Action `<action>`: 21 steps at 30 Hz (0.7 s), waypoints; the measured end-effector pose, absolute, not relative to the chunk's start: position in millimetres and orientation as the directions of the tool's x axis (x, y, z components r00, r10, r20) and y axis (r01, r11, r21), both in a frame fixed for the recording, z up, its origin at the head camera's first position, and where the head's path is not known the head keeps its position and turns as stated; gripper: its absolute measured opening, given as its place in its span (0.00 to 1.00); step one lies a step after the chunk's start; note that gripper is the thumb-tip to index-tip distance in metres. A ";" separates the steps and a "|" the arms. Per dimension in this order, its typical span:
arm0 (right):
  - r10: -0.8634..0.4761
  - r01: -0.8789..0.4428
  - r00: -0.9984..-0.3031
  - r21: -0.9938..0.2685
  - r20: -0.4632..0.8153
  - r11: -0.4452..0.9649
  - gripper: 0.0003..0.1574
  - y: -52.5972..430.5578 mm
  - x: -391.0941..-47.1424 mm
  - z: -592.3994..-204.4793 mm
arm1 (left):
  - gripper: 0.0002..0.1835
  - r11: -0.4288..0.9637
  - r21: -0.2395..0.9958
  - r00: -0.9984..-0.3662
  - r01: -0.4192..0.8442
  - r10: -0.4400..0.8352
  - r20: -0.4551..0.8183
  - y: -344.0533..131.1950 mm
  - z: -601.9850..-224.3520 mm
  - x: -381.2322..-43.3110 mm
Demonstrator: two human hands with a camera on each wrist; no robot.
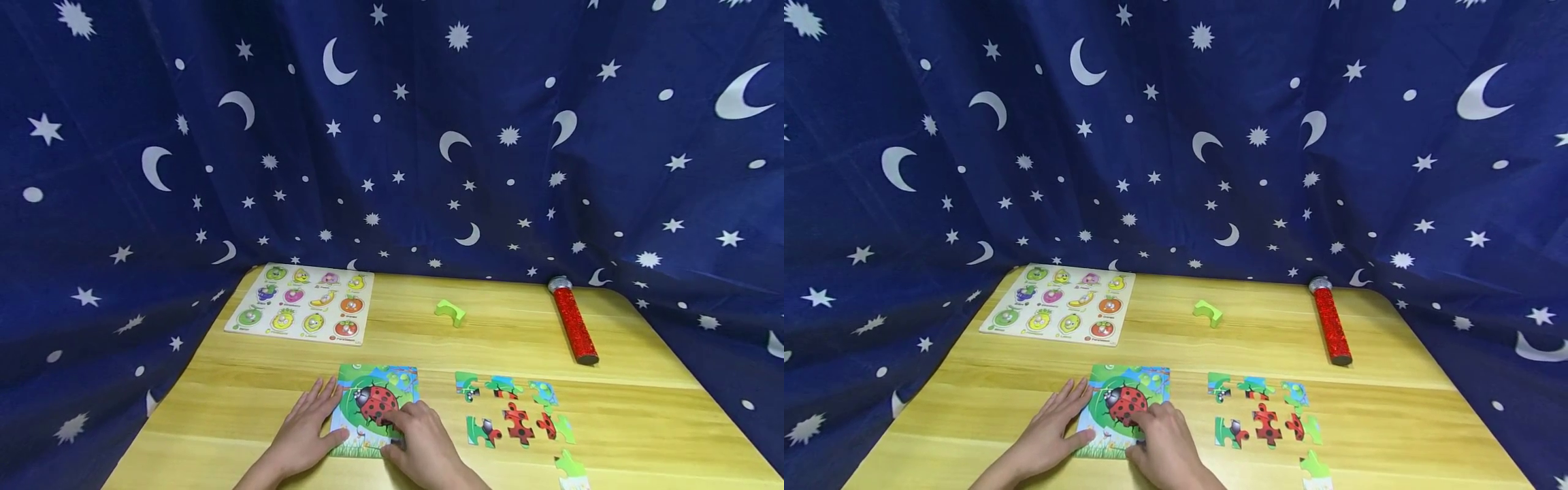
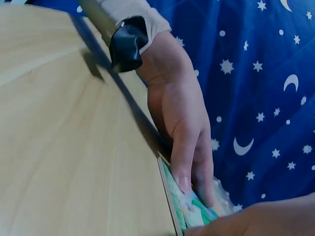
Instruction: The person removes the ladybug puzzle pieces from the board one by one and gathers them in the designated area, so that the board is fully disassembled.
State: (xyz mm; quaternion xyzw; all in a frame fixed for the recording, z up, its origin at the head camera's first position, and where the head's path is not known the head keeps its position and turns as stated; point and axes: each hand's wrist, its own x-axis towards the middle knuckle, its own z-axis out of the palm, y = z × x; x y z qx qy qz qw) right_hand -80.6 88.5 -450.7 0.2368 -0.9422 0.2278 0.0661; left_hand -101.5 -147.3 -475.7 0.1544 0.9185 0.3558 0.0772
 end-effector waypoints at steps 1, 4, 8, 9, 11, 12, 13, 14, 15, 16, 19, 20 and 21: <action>-0.428 -0.489 -0.872 -0.390 0.238 0.780 0.22 89.6 -80.8 -450.8 | 0.41 0.700 0.678 -0.941 0.227 0.337 -0.033 -147.6 -475.7 -101.8; -0.443 -0.502 -0.865 -0.418 0.237 0.757 0.23 97.8 -79.6 -448.5 | 0.41 0.694 0.685 -0.940 0.224 0.340 -0.037 -147.9 -475.8 -102.7; -0.416 -0.472 -0.879 -0.555 0.233 0.685 0.26 122.6 -71.5 -442.4 | 0.42 0.688 0.690 -0.939 0.222 0.341 -0.037 -150.6 -476.2 -102.2; -0.398 -0.460 -0.885 -0.577 0.239 0.675 0.26 132.6 -68.0 -441.1 | 0.42 0.691 0.688 -0.940 0.223 0.339 -0.035 -150.3 -476.5 -102.4; -0.360 -0.446 -0.894 -0.600 0.266 0.665 0.25 155.0 -61.1 -440.3 | 0.42 0.701 0.678 -0.944 0.221 0.328 -0.031 -150.8 -476.8 -102.2; -0.346 -0.449 -0.893 -0.592 0.286 0.670 0.24 167.4 -57.7 -440.8 | 0.42 0.705 0.675 -0.947 0.217 0.321 -0.030 -151.3 -477.0 -102.0; -0.337 -0.463 -0.886 -0.570 0.318 0.678 0.24 180.6 -54.8 -442.8 | 0.41 0.709 0.672 -0.948 0.215 0.317 -0.031 -151.8 -477.3 -101.8; -0.330 -0.476 -0.877 -0.539 0.350 0.695 0.24 194.4 -51.8 -445.5 | 0.41 0.711 0.670 -0.948 0.213 0.315 -0.033 -152.1 -477.5 -101.6; -0.324 -0.480 -0.872 -0.508 0.367 0.715 0.24 208.4 -48.8 -448.0 | 0.41 0.713 0.669 -0.948 0.212 0.316 -0.036 -152.1 -477.7 -101.4; -0.320 -0.474 -0.873 -0.485 0.368 0.735 0.24 222.7 -45.7 -450.2 | 0.41 0.710 0.672 -0.947 0.212 0.319 -0.039 -151.9 -477.8 -101.3; -0.304 -0.432 -0.891 -0.419 0.337 0.799 0.25 262.0 -36.7 -456.6 | 0.42 0.704 0.676 -0.943 0.215 0.331 -0.045 -150.3 -478.8 -101.9; -0.288 -0.397 -0.909 -0.410 0.302 0.821 0.25 272.9 -34.1 -457.2 | 0.42 0.702 0.678 -0.942 0.215 0.333 -0.046 -149.6 -479.2 -102.3; -0.271 -0.362 -0.926 -0.408 0.264 0.838 0.25 282.4 -31.5 -456.8 | 0.42 0.701 0.679 -0.942 0.217 0.334 -0.044 -148.9 -480.0 -102.9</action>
